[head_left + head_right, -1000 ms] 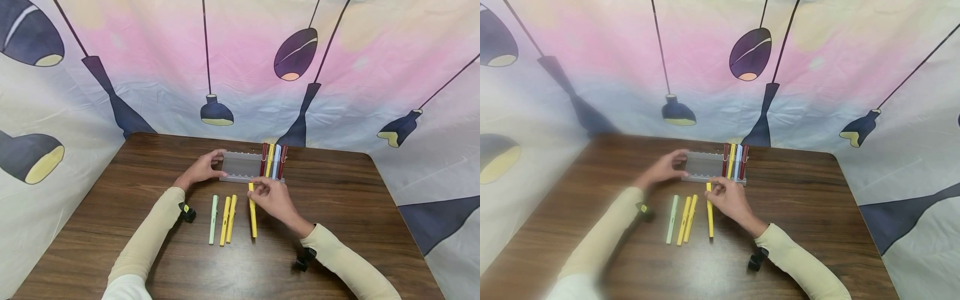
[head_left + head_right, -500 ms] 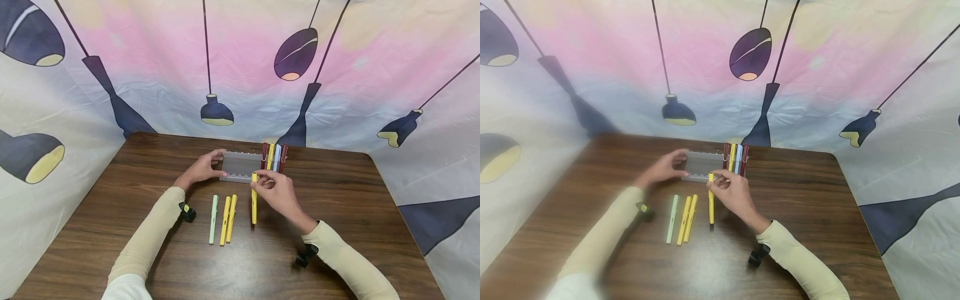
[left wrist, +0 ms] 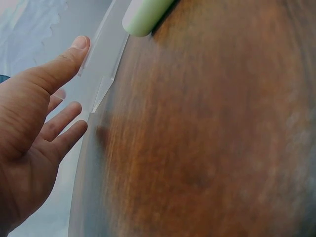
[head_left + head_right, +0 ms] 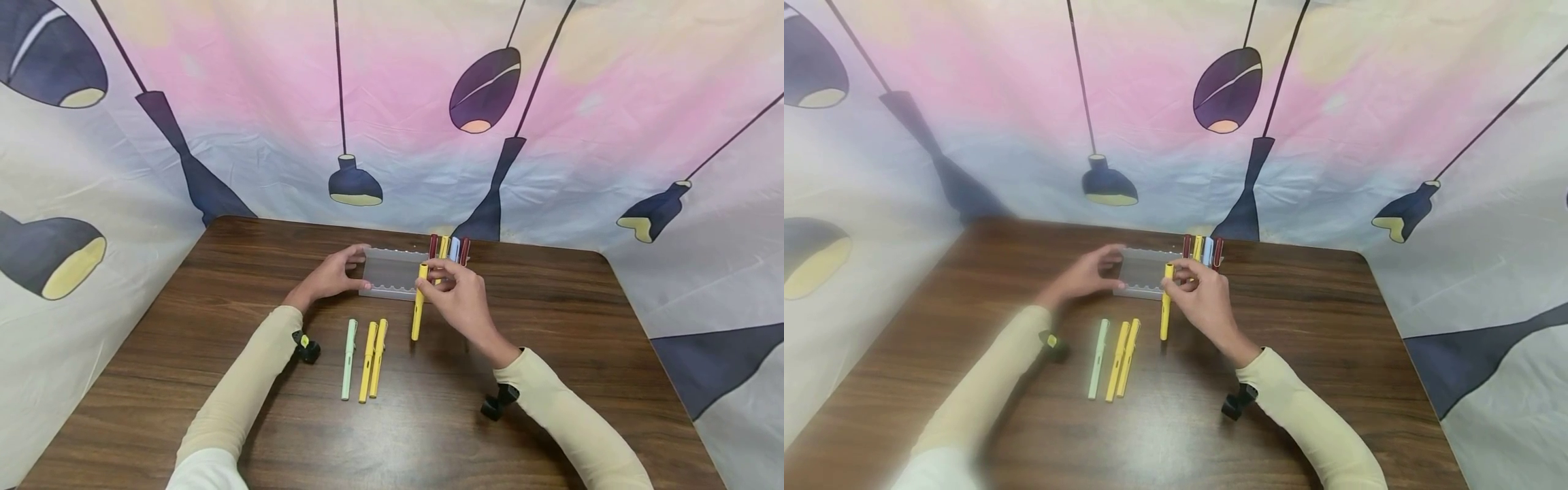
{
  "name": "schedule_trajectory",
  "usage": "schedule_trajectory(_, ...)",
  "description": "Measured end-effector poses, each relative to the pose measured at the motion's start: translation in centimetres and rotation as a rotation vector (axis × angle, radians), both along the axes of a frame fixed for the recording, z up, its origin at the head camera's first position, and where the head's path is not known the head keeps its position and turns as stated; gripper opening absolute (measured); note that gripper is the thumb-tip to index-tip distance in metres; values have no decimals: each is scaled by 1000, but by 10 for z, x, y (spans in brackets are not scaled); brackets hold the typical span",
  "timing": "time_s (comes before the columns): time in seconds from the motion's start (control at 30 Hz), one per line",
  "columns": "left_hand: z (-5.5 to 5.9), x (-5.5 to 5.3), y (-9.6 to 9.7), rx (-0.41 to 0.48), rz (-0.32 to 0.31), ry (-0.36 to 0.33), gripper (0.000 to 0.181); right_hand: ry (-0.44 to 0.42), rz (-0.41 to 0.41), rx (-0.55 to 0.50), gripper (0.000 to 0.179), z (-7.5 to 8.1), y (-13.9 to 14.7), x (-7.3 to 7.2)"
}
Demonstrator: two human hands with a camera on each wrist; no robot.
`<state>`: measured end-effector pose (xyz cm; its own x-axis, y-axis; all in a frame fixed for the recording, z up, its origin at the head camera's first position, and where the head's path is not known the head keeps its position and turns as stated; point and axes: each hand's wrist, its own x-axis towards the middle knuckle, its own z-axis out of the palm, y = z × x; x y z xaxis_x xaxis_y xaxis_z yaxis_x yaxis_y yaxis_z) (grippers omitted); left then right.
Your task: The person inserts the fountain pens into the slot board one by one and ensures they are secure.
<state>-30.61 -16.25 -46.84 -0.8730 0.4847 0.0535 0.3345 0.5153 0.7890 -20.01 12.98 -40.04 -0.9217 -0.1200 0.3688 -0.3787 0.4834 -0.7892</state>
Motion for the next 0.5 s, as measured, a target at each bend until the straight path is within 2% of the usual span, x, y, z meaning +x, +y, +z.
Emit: schedule_trajectory(0.5, -4, -3, 0, 14, -4, 7, 90, 87, -55, -32, 32, 1, -2, -26)
